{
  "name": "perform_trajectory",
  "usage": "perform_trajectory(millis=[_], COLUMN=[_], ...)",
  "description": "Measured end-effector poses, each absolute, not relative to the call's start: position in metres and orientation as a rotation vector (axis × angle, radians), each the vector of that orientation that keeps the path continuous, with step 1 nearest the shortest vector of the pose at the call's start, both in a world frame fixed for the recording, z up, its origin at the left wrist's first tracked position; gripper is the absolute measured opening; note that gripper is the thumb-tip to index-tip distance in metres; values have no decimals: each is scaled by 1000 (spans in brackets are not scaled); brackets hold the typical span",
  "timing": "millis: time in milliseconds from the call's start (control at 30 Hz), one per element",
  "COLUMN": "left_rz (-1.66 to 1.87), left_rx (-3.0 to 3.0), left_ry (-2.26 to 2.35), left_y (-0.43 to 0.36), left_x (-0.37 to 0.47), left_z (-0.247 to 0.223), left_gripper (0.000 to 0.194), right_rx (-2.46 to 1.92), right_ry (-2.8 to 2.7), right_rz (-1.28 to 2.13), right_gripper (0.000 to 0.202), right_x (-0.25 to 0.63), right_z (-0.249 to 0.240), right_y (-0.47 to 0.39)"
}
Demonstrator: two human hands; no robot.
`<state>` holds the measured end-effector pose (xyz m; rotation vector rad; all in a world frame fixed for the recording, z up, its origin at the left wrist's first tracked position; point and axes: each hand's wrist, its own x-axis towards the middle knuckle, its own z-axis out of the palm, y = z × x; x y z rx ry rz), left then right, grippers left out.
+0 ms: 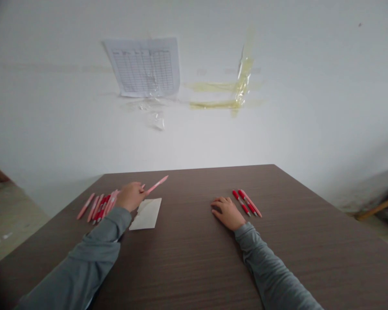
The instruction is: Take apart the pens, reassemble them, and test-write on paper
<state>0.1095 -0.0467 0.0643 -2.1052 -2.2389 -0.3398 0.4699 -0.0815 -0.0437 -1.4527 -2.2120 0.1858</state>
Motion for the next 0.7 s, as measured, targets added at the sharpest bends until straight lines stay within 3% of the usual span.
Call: perform_trajectory(millis=[400, 700], left_rz=[-521, -700], left_rx=[-2343, -2331], left_ry=[-2037, -1955], left_y=[-109, -110], left_x=[191, 203], left_z=[32, -7], left_gripper=[17, 11], right_rx=[-1445, -1442], right_ry=[-2218, -2194], right_rz=[174, 167], right_gripper=[27, 27], right_x=[464, 462], right_z=[-36, -39], right_y=[-78, -75])
